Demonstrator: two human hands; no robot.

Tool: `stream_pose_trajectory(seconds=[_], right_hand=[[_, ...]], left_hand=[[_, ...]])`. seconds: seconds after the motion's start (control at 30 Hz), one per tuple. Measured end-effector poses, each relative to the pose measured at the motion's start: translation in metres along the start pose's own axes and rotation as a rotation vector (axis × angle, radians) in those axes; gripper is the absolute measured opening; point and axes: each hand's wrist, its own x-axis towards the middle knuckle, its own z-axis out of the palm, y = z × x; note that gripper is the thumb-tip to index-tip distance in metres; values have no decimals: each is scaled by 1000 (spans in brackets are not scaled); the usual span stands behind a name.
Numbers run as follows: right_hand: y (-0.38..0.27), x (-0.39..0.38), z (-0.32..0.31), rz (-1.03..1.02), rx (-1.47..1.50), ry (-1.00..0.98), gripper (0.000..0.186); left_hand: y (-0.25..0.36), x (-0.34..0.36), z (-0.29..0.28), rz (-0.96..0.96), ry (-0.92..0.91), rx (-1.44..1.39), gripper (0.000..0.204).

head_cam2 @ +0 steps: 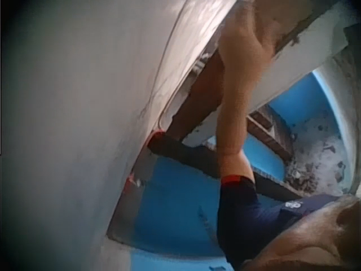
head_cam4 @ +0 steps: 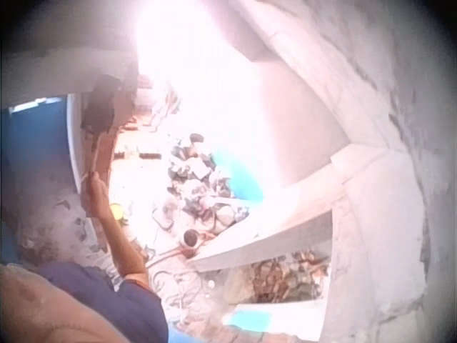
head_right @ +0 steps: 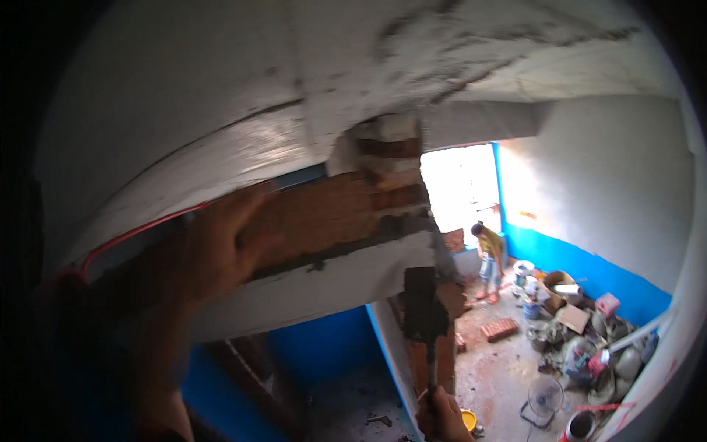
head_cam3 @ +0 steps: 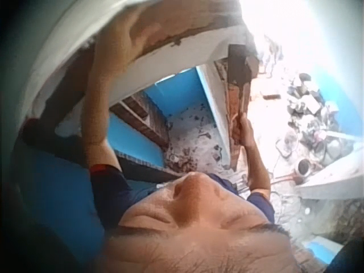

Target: The person lays bricks on a structure by applying mortar with a trowel, setting bricks in place, tapping and adjusting them using the trowel, and picking up additional bricks.

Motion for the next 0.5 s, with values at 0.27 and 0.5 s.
stream_pose_trajectory(seconds=[0.27, 0.5], right_hand=[[-85, 12, 129, -989, -1516, 65, 22], [-101, 49, 176, -1204, -1804, 5, 27]], left_hand=[[67, -254, 40, 163, -544, -794, 37], [78, -530, 161, -645, -908, -513, 31]])
